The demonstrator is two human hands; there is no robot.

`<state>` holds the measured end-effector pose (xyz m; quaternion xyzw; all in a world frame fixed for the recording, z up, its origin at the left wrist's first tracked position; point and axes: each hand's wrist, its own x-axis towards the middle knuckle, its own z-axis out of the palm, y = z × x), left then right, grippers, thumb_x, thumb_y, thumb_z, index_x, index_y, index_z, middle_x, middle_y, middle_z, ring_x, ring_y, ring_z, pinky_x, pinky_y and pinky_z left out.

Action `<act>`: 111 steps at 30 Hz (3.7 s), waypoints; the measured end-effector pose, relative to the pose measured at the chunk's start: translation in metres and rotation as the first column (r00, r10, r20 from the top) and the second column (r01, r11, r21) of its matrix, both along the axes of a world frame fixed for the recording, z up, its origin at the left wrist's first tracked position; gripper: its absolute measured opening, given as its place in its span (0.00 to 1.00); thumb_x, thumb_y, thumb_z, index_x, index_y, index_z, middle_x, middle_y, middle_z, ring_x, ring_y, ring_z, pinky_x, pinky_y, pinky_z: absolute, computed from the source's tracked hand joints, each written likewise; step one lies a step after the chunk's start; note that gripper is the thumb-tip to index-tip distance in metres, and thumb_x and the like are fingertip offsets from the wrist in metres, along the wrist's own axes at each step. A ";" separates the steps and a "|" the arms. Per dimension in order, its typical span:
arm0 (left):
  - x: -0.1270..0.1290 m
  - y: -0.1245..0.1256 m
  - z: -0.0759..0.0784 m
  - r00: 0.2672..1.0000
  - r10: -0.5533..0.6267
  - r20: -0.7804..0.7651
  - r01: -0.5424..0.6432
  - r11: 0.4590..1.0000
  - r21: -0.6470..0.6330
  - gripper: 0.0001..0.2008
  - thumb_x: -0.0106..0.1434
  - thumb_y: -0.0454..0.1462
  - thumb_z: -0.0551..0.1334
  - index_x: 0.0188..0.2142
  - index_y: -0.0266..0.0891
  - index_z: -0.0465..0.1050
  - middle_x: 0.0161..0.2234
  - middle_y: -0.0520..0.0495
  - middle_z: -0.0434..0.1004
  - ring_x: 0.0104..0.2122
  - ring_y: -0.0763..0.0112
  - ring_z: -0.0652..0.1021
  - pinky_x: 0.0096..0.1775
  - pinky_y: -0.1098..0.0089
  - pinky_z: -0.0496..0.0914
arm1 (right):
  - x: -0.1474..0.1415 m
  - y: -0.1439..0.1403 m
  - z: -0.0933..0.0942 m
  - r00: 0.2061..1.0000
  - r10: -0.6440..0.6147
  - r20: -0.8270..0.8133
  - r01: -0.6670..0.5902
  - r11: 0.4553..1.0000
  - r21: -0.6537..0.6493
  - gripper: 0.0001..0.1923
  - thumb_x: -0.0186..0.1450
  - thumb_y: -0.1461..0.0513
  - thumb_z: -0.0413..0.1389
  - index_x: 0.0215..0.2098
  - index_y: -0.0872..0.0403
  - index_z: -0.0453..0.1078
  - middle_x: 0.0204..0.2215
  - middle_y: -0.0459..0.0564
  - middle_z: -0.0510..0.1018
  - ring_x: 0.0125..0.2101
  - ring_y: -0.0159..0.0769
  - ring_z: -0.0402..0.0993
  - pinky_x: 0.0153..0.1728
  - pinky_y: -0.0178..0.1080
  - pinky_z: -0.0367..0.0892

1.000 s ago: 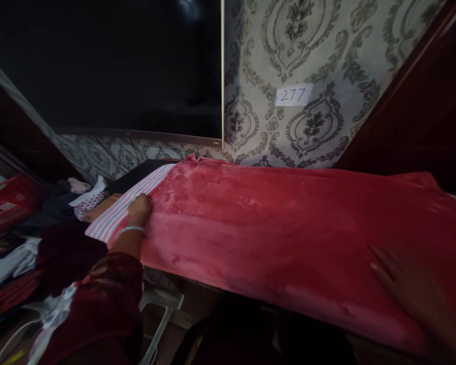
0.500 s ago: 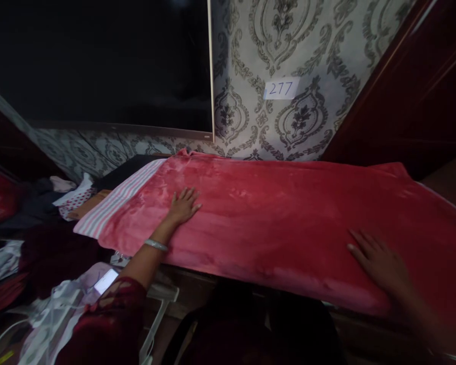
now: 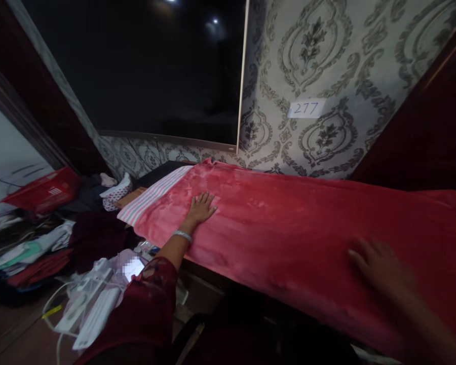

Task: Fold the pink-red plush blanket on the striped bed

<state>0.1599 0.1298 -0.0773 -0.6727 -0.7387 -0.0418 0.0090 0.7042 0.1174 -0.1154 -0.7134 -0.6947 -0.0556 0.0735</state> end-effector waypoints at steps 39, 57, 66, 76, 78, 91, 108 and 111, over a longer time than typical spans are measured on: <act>-0.146 0.006 0.013 0.934 0.356 -0.024 -0.356 0.934 0.024 0.31 0.72 0.48 0.40 0.71 0.41 0.51 0.72 0.40 0.48 0.70 0.50 0.52 0.63 0.41 0.55 | -0.153 0.050 -0.026 0.939 0.344 0.013 -0.344 0.939 0.016 0.33 0.71 0.46 0.39 0.71 0.47 0.55 0.71 0.49 0.53 0.70 0.49 0.48 0.66 0.61 0.48; -0.067 0.019 0.055 0.993 0.097 -0.070 -0.093 0.994 0.055 0.22 0.67 0.45 0.63 0.57 0.38 0.68 0.57 0.40 0.71 0.53 0.56 0.75 0.52 0.49 0.73 | -0.172 0.040 0.011 0.949 0.301 -0.093 -0.307 0.949 -0.068 0.31 0.73 0.49 0.43 0.72 0.45 0.51 0.72 0.51 0.50 0.71 0.48 0.44 0.67 0.60 0.41; 0.118 0.048 0.005 0.896 -0.443 0.019 0.443 0.897 0.005 0.31 0.71 0.50 0.50 0.70 0.44 0.54 0.71 0.41 0.53 0.70 0.58 0.56 0.67 0.48 0.52 | -0.172 0.039 0.017 0.940 0.316 -0.125 -0.326 0.943 -0.064 0.31 0.73 0.49 0.43 0.72 0.46 0.51 0.73 0.52 0.49 0.71 0.49 0.43 0.67 0.59 0.40; 0.145 0.044 -0.007 0.867 -0.495 0.062 0.484 0.865 0.132 0.30 0.71 0.49 0.49 0.68 0.42 0.58 0.69 0.37 0.57 0.69 0.52 0.59 0.66 0.42 0.51 | -0.162 0.047 0.028 0.946 0.313 -0.081 -0.319 0.944 -0.080 0.30 0.73 0.51 0.41 0.72 0.45 0.52 0.71 0.53 0.56 0.68 0.48 0.51 0.64 0.61 0.48; 0.148 0.040 -0.008 0.868 -0.490 0.080 0.478 0.869 0.128 0.30 0.71 0.50 0.49 0.68 0.42 0.58 0.69 0.38 0.57 0.69 0.54 0.58 0.66 0.43 0.51 | -0.153 0.053 0.030 0.952 0.303 -0.048 -0.305 0.952 -0.026 0.30 0.73 0.52 0.40 0.71 0.46 0.53 0.69 0.56 0.59 0.68 0.49 0.53 0.63 0.62 0.50; 0.139 0.058 -0.010 0.879 -0.467 0.097 0.467 0.884 0.023 0.34 0.70 0.56 0.49 0.69 0.43 0.57 0.71 0.41 0.54 0.70 0.53 0.54 0.67 0.41 0.45 | -0.125 0.064 -0.005 0.929 0.370 -0.033 -0.368 0.929 0.048 0.39 0.70 0.44 0.31 0.68 0.56 0.61 0.68 0.63 0.60 0.66 0.61 0.55 0.59 0.66 0.56; -0.082 0.117 0.024 0.988 0.145 0.043 -0.140 0.983 -0.116 0.32 0.72 0.50 0.44 0.71 0.43 0.51 0.73 0.42 0.46 0.71 0.50 0.50 0.66 0.40 0.44 | -0.120 0.069 -0.020 0.922 0.385 0.032 -0.386 0.916 0.111 0.38 0.70 0.46 0.31 0.68 0.53 0.60 0.68 0.57 0.61 0.66 0.55 0.56 0.60 0.62 0.57; -0.113 0.118 0.026 0.966 0.258 0.017 -0.256 0.964 -0.072 0.31 0.72 0.49 0.43 0.70 0.44 0.52 0.73 0.43 0.47 0.71 0.51 0.51 0.66 0.39 0.47 | -0.122 0.072 -0.026 0.928 0.370 0.045 -0.372 0.919 0.131 0.36 0.70 0.45 0.32 0.68 0.50 0.60 0.68 0.54 0.62 0.67 0.52 0.55 0.61 0.59 0.56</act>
